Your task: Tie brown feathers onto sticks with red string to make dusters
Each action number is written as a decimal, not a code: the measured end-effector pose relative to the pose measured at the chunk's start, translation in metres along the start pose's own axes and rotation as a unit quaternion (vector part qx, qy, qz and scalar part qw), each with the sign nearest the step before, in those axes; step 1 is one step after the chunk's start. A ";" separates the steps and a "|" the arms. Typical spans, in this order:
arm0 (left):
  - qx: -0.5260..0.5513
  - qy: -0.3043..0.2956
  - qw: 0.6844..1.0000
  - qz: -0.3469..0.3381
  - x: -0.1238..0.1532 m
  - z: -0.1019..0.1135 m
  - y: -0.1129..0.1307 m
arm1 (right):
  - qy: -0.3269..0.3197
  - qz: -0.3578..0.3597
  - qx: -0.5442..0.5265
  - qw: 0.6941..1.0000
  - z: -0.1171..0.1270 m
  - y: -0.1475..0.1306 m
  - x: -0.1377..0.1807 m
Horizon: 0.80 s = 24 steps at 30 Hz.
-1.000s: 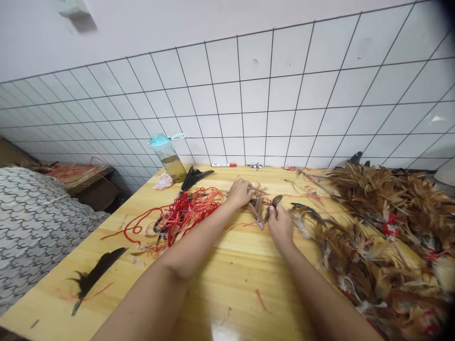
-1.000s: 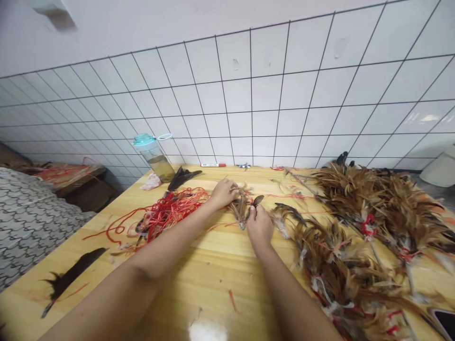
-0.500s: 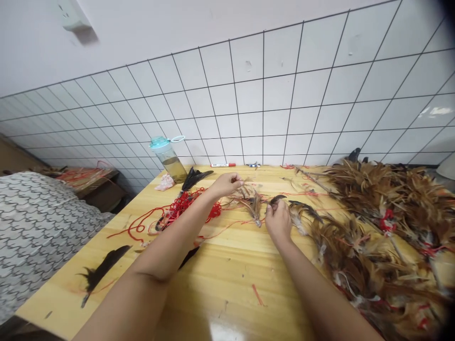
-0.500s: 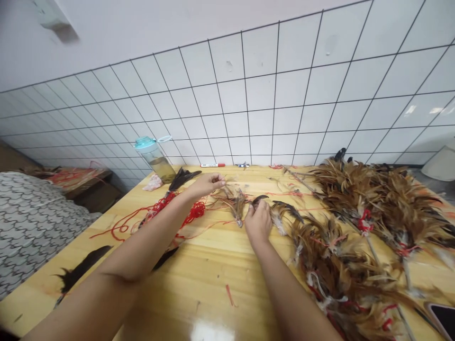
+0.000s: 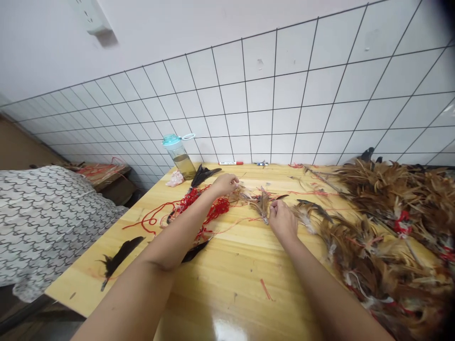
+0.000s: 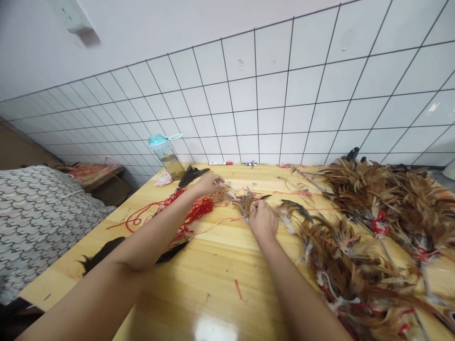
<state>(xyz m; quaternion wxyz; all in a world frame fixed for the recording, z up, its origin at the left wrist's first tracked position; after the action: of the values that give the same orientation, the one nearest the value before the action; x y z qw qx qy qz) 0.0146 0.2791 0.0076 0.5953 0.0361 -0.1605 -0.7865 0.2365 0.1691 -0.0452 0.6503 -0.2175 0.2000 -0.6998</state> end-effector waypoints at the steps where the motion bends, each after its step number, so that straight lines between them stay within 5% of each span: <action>1: -0.009 0.002 1.000 0.008 -0.005 -0.003 -0.002 | -0.006 0.011 0.019 1.000 0.000 -0.001 0.000; 12: -0.054 -0.039 0.998 0.011 -0.040 -0.023 0.009 | -0.011 0.032 0.068 0.997 0.000 -0.004 0.000; 19: -0.025 -0.045 0.999 -0.018 -0.023 0.008 0.024 | -0.010 0.055 0.123 0.991 -0.001 -0.005 0.000; 24: -0.017 -0.115 0.991 -0.065 -0.005 0.010 0.032 | -0.015 0.058 0.129 0.990 -0.002 -0.006 0.001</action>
<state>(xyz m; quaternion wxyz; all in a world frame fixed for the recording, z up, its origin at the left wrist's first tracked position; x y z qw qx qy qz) 0.0434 0.2782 0.0261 0.5215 -0.0539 -0.2117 -0.8248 0.2308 0.1688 -0.0433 0.7158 -0.1302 0.1100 -0.6772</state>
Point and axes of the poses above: each hand's wrist, its own x-axis away from the middle knuckle, its own z-axis out of the back of the hand, y = z × x, the point moved 3 cm from there along -x, towards the middle knuckle, and after that the axes turned 11 degrees about -y, right-handed, at the moved point
